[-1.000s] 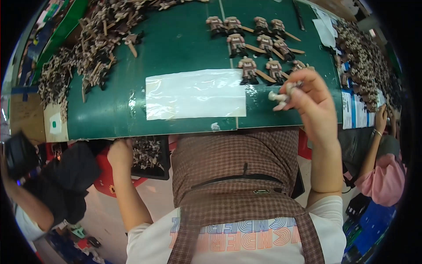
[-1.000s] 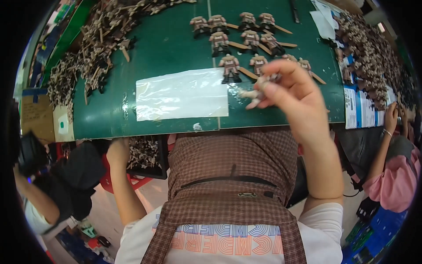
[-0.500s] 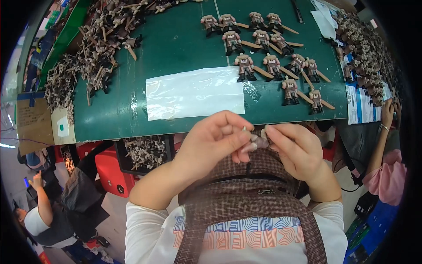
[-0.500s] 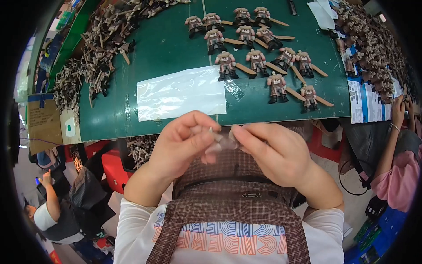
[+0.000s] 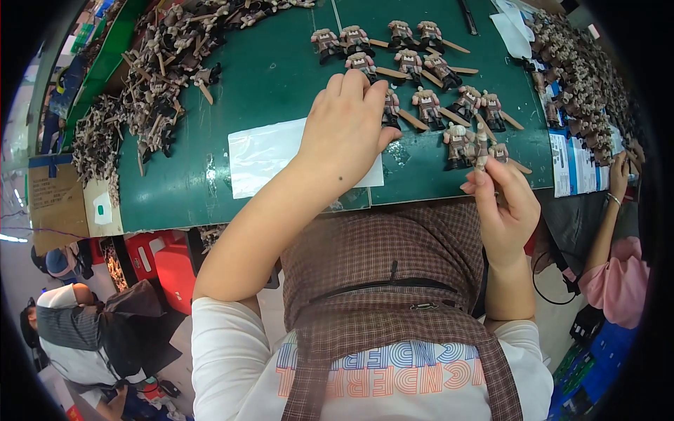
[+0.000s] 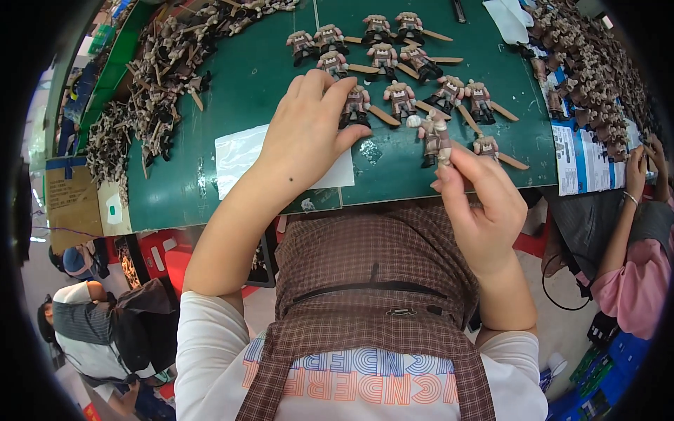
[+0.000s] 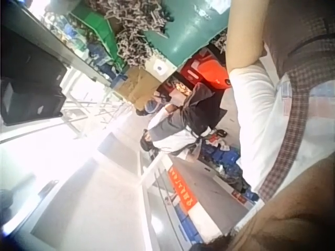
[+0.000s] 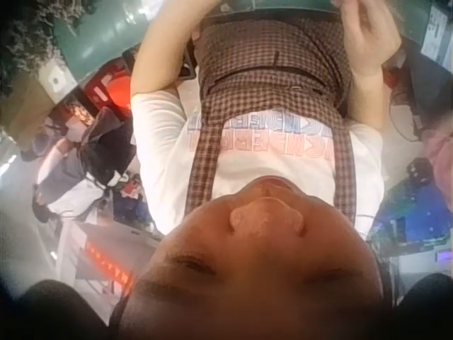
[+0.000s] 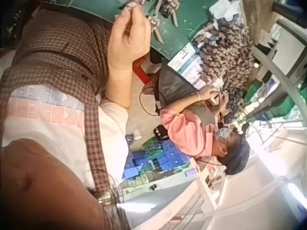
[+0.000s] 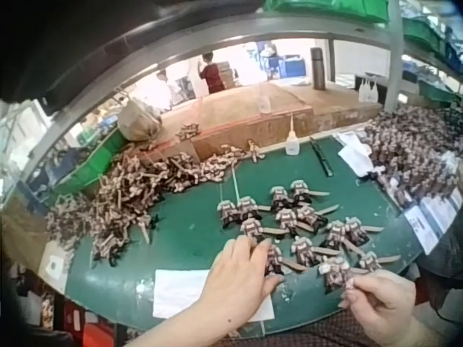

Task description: The person assembles small toy figurines by attaching component parts onto figurine bodies by hand and placing the assembled figurines on the table.

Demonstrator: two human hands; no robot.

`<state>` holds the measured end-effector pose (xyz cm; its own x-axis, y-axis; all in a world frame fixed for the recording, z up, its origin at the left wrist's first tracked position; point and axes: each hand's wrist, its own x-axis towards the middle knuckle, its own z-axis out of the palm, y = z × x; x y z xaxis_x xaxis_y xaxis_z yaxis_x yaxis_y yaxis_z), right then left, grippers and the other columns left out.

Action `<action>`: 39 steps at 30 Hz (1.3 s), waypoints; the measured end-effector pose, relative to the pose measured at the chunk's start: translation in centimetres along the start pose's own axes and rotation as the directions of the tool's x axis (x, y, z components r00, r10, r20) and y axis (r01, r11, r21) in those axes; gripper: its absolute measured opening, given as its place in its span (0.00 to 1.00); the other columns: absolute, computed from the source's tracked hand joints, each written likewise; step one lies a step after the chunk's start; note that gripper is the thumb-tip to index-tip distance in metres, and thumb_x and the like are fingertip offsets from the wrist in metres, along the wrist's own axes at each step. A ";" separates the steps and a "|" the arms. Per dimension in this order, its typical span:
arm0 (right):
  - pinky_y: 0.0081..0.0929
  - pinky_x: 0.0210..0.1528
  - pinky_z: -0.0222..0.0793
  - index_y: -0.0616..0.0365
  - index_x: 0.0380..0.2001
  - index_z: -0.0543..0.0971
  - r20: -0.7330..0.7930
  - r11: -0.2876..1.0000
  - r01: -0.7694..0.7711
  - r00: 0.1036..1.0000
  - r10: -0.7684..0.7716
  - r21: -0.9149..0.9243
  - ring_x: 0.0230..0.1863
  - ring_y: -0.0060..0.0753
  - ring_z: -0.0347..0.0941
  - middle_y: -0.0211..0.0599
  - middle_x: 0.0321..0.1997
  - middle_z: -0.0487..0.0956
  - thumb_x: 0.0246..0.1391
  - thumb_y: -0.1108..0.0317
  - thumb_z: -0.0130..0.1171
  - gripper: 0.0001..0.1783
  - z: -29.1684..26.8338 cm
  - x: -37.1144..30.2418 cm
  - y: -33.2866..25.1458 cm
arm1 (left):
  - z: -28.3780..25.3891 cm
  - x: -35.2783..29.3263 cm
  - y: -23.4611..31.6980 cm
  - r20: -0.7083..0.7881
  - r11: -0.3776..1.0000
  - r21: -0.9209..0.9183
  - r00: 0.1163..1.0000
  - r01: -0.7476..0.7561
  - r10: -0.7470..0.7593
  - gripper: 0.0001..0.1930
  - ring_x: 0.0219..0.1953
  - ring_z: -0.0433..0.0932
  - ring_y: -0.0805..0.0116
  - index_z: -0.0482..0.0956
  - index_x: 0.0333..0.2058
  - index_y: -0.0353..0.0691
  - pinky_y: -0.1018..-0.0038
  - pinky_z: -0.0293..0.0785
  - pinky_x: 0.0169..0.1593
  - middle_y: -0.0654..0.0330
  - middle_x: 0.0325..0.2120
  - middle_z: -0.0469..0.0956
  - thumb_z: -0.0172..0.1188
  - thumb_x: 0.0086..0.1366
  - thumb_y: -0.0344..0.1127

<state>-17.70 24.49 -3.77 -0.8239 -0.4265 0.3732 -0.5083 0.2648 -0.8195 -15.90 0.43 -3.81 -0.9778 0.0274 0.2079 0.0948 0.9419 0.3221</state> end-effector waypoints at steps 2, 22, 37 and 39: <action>0.20 0.35 0.77 0.73 0.45 0.76 -0.001 0.999 -0.050 0.999 0.050 0.017 0.32 0.29 0.80 0.44 0.35 0.80 0.59 0.81 0.55 0.11 0.4 0.2 -0.1 | 0.3 0.1 -0.3 -0.042 0.999 -0.040 0.999 0.001 -0.003 0.30 0.48 0.69 0.51 0.73 0.50 0.34 0.63 0.69 0.52 0.52 0.42 0.70 0.73 0.47 0.37; 0.30 0.32 0.72 0.57 0.30 0.81 0.408 0.830 0.430 0.871 -0.276 -0.356 0.31 0.37 0.76 0.33 0.28 0.77 0.51 0.69 0.63 0.04 9.2 6.9 -2.7 | -3.5 -14.6 0.5 0.300 0.394 -0.861 0.947 0.322 -0.117 0.36 0.55 0.73 0.61 0.69 0.57 0.38 0.69 0.76 0.54 0.53 0.59 0.62 0.74 0.49 0.28; 0.31 0.30 0.72 0.58 0.30 0.81 0.433 0.812 0.395 0.879 -0.198 -0.430 0.29 0.38 0.77 0.35 0.27 0.77 0.52 0.69 0.62 0.05 9.5 6.8 -3.7 | -3.5 -15.3 -1.0 0.317 -0.116 -0.948 0.901 0.295 -0.297 0.38 0.58 0.70 0.69 0.62 0.63 0.36 0.72 0.68 0.60 0.58 0.57 0.66 0.64 0.52 0.14; 0.30 0.29 0.72 0.59 0.30 0.81 0.416 0.841 0.337 0.897 -0.149 -0.424 0.29 0.38 0.77 0.36 0.29 0.79 0.52 0.70 0.62 0.05 8.9 6.4 -4.0 | -3.9 -14.8 -0.7 0.256 -0.055 -0.966 0.895 0.254 -0.366 0.40 0.56 0.72 0.65 0.58 0.63 0.28 0.67 0.73 0.58 0.47 0.62 0.63 0.67 0.52 0.17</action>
<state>-18.72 13.02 -1.96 -0.5588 -0.7821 0.2759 -0.8110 0.4460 -0.3786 -0.72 -1.98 -3.50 -0.9574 -0.2347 -0.1684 -0.0727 -0.3685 0.9268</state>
